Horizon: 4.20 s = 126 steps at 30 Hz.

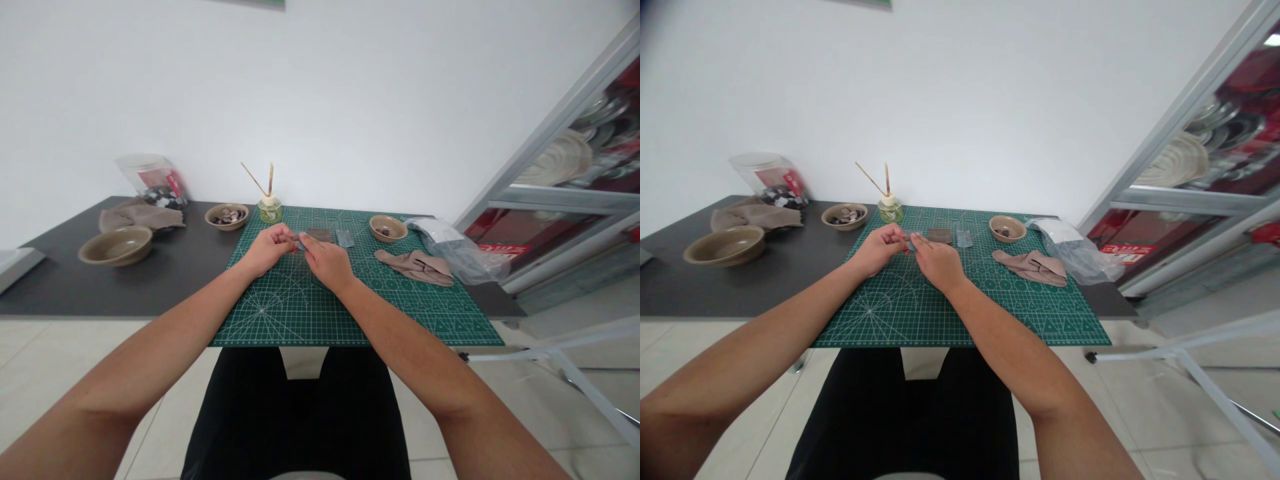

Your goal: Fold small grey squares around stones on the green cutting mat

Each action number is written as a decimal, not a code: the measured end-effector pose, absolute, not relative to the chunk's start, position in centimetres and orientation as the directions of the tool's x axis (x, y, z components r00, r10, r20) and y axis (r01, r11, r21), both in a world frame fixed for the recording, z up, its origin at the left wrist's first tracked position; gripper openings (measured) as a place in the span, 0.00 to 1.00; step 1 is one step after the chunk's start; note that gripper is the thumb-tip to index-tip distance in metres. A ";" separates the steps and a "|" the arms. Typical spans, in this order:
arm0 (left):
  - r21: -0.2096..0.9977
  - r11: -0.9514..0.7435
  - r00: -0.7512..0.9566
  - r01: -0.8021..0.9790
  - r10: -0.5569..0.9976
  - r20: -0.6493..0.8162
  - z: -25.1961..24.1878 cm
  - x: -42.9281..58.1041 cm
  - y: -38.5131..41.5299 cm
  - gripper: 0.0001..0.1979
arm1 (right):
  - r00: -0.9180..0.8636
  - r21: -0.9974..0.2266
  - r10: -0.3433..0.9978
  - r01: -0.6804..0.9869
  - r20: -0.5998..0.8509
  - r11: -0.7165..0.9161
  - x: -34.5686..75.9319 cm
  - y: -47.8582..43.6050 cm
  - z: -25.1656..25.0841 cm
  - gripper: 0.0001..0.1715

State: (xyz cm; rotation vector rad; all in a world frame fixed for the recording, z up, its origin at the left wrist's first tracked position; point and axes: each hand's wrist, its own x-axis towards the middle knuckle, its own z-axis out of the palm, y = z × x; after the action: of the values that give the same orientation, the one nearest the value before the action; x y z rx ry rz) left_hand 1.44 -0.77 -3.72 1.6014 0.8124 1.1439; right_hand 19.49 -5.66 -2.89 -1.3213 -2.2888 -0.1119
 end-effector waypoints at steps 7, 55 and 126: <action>0.945 -0.318 0.353 0.072 0.895 0.274 -3.7 1.2 -0.7 0.07 | -0.443 -0.171 0.763 0.802 0.471 0.572 19.4 -5.5 -3.2 0.26; 0.988 -0.145 0.537 -0.051 0.830 0.150 -4.0 1.8 -1.1 0.20 | -0.169 -0.739 0.854 0.438 0.492 0.512 20.2 -3.7 -4.2 0.11; 0.972 -0.209 0.475 0.103 0.869 0.137 -3.2 1.1 -1.0 0.15 | -0.222 -0.793 0.889 0.402 0.400 0.457 20.3 -3.7 -4.0 0.13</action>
State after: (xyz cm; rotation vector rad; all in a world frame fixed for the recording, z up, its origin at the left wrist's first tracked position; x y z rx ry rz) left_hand 1.13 -0.95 -3.17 1.6412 0.8522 0.8859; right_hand 20.31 -3.67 -4.05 -1.0964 -1.8158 0.6873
